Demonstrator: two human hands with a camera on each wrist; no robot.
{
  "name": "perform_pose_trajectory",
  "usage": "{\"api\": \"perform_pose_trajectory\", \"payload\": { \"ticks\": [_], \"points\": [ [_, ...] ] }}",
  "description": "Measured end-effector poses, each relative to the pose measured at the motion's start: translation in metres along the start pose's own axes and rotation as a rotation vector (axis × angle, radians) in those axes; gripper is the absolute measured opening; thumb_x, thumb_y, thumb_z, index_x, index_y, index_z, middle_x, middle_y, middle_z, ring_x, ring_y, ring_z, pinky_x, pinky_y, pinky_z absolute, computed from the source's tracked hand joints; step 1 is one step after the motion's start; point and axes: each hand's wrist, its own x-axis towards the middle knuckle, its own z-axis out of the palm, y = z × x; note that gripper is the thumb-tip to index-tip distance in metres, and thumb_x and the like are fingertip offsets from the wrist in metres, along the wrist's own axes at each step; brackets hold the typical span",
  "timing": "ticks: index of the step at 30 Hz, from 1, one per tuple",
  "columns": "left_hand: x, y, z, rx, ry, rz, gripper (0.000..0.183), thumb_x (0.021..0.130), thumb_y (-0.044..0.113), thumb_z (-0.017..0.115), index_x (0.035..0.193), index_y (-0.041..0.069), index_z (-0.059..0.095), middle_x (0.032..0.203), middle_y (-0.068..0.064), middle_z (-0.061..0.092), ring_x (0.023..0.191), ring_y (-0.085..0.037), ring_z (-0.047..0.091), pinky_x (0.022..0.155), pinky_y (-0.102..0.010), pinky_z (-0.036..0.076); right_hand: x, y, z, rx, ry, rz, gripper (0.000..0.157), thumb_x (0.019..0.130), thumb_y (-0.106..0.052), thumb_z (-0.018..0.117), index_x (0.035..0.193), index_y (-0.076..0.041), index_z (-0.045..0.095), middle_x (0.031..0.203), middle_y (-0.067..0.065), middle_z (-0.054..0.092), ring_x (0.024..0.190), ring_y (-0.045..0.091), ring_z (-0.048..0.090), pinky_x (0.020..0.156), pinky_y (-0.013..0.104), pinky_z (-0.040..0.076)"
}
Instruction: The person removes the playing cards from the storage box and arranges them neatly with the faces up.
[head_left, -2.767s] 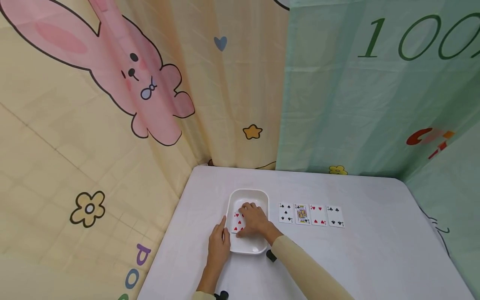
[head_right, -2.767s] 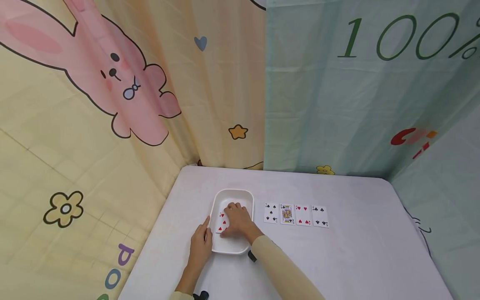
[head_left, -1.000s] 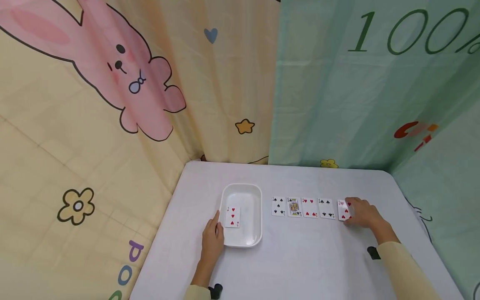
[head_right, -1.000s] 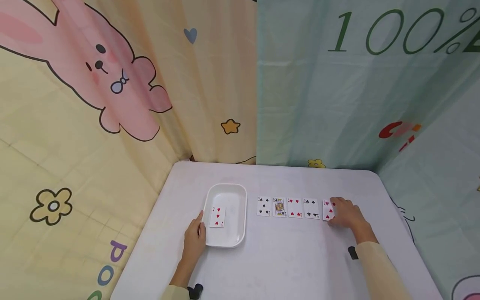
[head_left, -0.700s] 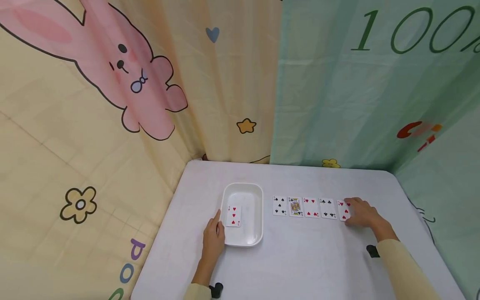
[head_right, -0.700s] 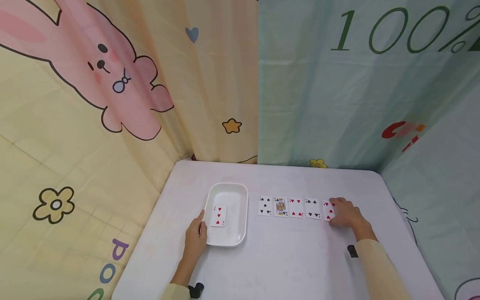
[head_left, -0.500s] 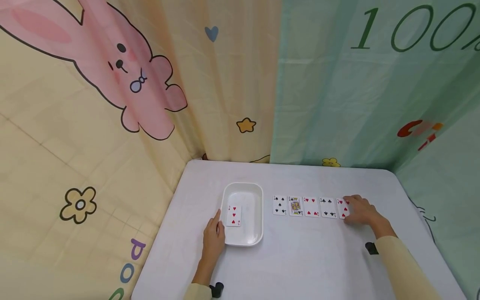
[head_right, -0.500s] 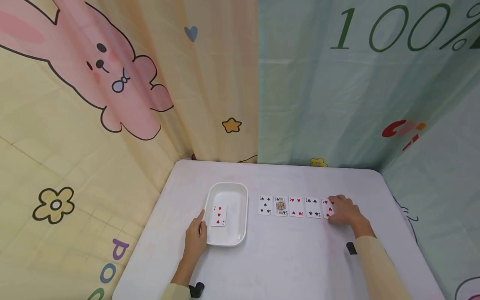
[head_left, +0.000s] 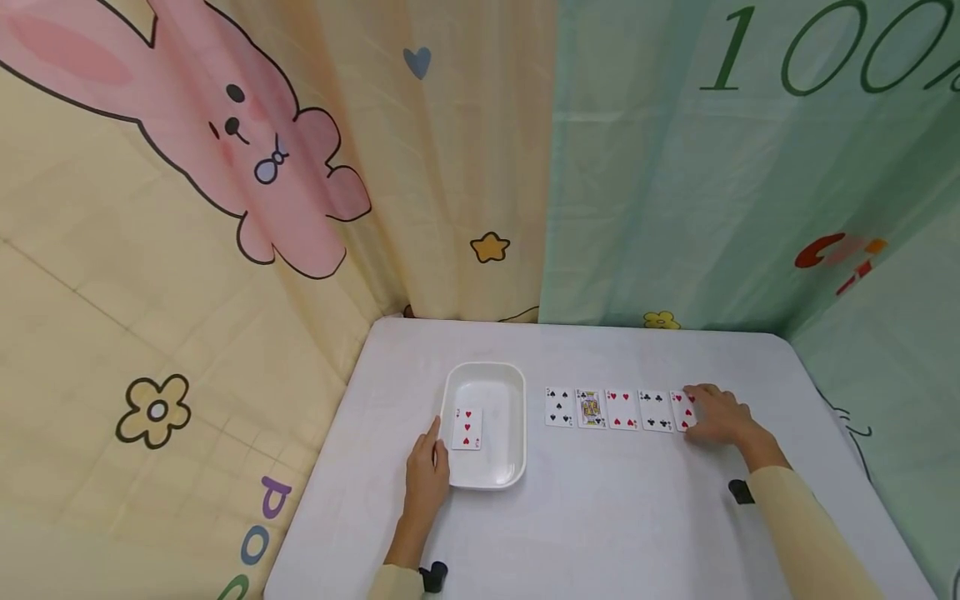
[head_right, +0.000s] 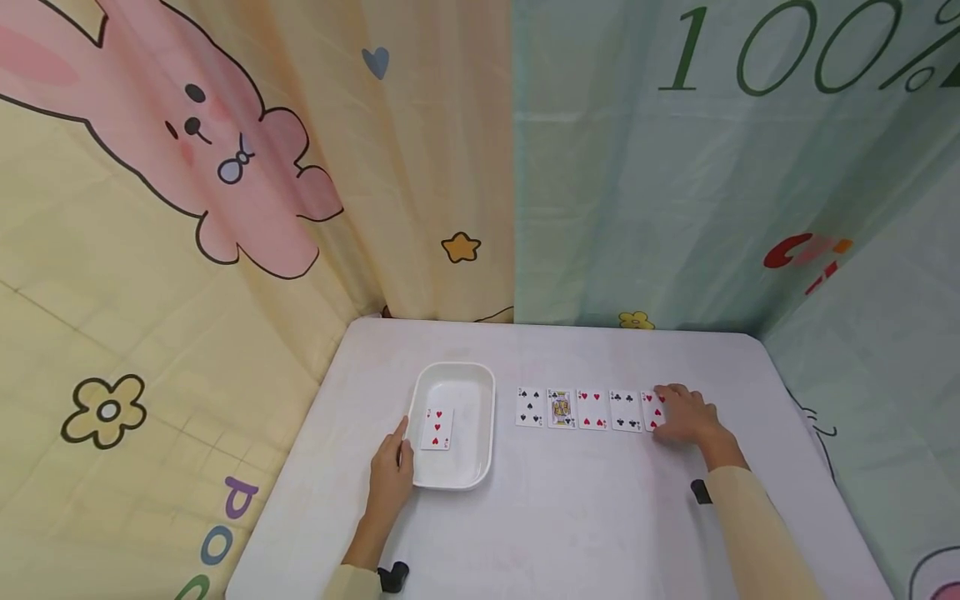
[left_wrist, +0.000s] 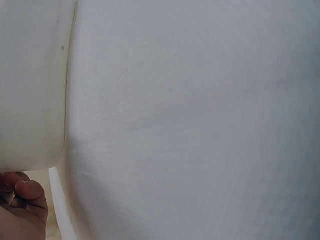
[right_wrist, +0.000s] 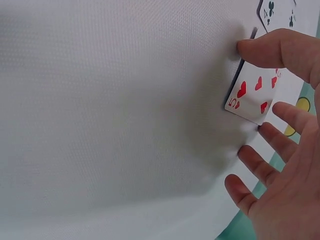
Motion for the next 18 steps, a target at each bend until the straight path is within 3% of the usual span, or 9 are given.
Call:
{"api": "perform_pose_trajectory", "payload": {
  "ticks": [10,18],
  "points": [
    [0.0,-0.002,0.002,-0.005,-0.006,-0.006,0.047,0.105,0.01,0.055,0.152,0.01,0.052,0.086,-0.002,0.056,0.071,-0.009,0.044,0.064,-0.019,0.042,-0.002,0.01,0.004,0.058,0.007,0.009,0.087,0.081,-0.026,0.076,0.151,0.008,0.036,0.15,0.039,0.032,0.133,0.06,0.032,0.102,0.083,0.028],
    [0.001,0.0,0.0,-0.013,0.001,0.0,0.047,0.105,0.009,0.056,0.152,0.01,0.052,0.086,-0.003,0.056,0.072,-0.011,0.044,0.064,-0.02,0.042,-0.014,0.005,0.002,0.156,0.059,0.023,0.083,0.089,-0.022,0.07,0.151,0.015,0.029,0.151,0.043,0.027,0.138,0.062,0.025,0.105,0.083,0.023]
  ]
}}
